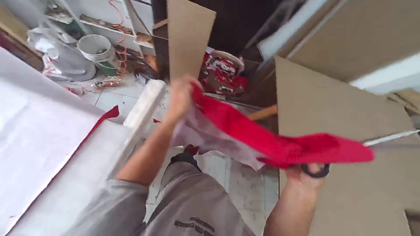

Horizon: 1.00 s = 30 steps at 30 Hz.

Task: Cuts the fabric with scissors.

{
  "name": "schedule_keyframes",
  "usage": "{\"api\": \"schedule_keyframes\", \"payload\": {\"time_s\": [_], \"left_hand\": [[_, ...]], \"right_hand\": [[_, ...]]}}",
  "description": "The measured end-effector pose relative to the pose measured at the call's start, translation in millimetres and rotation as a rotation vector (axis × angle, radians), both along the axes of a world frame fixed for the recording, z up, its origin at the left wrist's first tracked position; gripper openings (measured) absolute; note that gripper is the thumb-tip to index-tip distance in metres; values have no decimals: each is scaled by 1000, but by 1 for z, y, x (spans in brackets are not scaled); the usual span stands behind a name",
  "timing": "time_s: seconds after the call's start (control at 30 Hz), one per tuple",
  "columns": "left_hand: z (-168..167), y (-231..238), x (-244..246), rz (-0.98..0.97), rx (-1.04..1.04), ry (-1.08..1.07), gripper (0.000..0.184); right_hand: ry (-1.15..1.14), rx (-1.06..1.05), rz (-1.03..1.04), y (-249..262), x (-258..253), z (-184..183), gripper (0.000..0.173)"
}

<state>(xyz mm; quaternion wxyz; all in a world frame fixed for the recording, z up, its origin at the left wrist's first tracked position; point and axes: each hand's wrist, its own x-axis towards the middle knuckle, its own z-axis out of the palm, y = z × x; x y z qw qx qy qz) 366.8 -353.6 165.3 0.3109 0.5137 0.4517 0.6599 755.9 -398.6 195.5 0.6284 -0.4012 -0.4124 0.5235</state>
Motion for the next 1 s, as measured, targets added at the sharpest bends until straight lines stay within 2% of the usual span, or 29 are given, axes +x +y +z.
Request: {"api": "schedule_keyframes", "payload": {"time_s": [0.07,0.13,0.23,0.27,0.3,0.33,0.37,0.43,0.53,0.6,0.7,0.8,0.9,1.0], "left_hand": [[-58,28,57,-268,-130,-139,31],[-91,47,108,-519,-259,-145,35],[-91,70,129,-771,-438,-21,22],[-90,85,122,-850,-490,36,24],[-89,102,112,-880,-538,88,26],[-88,122,97,-859,-592,138,28],[-88,142,79,-785,-637,183,29],[-87,183,37,-616,-779,239,35],[-120,239,-9,-332,-967,223,40],[-112,272,-40,-180,-1121,311,44],[-74,308,-92,51,-1355,509,40],[-62,324,-132,178,-1464,577,38],[-57,337,-167,128,-1341,702,34],[-62,351,-204,175,-1066,737,36]], "right_hand": [[16,-66,111,30,-45,-11,26],[-27,-56,193,69,-76,-17,17],[-233,28,212,156,-111,-13,20],[-317,42,239,189,-118,-15,24],[-396,19,280,224,-121,-23,35],[-517,-48,316,257,-125,-32,48],[-660,-123,328,293,-130,-44,52],[-860,-215,435,365,-141,-81,47],[-879,-410,631,437,-158,-125,40],[-929,-432,670,471,-181,-136,36],[-1173,-164,690,524,-249,-143,30],[-1287,154,761,575,-335,-120,38],[-1181,383,836,607,-445,-84,49],[-1056,562,961,608,-556,-55,43]]}}
